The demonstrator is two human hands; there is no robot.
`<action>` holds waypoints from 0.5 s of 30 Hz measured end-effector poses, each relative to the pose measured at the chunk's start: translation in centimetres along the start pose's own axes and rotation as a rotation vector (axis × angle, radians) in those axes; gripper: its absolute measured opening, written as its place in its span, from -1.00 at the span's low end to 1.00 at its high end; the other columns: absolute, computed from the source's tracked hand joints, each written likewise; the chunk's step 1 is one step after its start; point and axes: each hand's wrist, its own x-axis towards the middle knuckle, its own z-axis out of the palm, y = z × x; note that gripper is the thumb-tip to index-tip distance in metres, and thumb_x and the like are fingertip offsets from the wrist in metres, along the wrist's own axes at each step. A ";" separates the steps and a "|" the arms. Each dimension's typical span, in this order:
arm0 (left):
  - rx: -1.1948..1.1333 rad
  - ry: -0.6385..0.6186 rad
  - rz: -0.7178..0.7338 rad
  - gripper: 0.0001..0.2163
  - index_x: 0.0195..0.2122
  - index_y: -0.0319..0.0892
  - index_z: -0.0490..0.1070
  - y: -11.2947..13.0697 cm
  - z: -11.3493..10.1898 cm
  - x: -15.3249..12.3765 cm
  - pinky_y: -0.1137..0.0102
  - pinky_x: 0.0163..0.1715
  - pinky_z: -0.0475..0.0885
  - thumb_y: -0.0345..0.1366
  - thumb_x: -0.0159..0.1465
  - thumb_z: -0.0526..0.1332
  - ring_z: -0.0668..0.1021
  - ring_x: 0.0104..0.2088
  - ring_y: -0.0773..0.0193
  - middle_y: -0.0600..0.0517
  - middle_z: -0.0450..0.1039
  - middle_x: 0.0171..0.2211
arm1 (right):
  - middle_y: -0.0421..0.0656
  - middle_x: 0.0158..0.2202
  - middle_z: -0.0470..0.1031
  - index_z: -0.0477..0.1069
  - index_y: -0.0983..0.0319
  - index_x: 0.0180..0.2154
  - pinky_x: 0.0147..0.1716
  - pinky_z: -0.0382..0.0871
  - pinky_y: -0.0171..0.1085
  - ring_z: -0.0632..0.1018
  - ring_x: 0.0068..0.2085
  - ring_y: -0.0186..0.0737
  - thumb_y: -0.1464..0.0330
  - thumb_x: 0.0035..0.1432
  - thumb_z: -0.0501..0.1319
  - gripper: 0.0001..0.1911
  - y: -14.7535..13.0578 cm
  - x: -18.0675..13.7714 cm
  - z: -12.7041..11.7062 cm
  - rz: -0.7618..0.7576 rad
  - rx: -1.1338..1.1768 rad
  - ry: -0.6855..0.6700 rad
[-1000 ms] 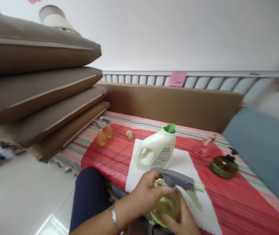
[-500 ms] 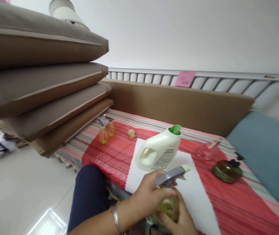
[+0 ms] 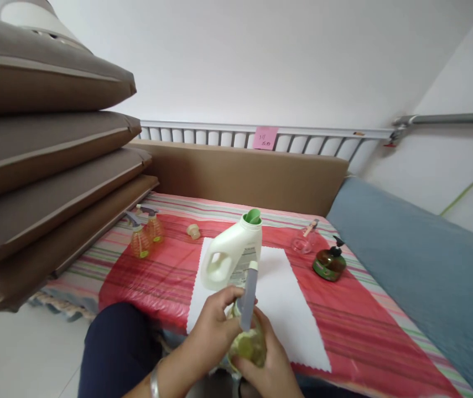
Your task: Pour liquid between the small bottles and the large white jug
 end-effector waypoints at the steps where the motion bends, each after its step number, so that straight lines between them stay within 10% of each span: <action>1: 0.034 0.084 0.023 -0.85 -0.35 -0.17 0.50 0.0 0.3 0.1 0.35 -0.17 0.33 -0.44 0.02 0.29 0.48 -0.25 0.17 0.04 0.49 -0.36 | -0.05 0.09 0.38 0.17 0.11 0.14 0.03 0.34 -0.08 0.43 0.07 0.06 0.36 -0.21 0.35 -0.19 0.0 0.0 0.0 -0.007 -0.061 0.036; 15: -0.491 0.349 0.073 -0.74 -0.21 -0.16 0.43 0.4 -0.9 1.1 0.26 -0.05 0.35 -0.29 0.07 0.38 0.54 -0.18 0.20 0.01 0.54 -0.25 | -0.07 0.12 0.34 0.15 0.14 0.16 0.07 0.26 -0.10 0.40 0.09 0.00 0.46 -0.27 0.29 -0.14 -0.2 0.0 0.0 0.128 -0.124 0.040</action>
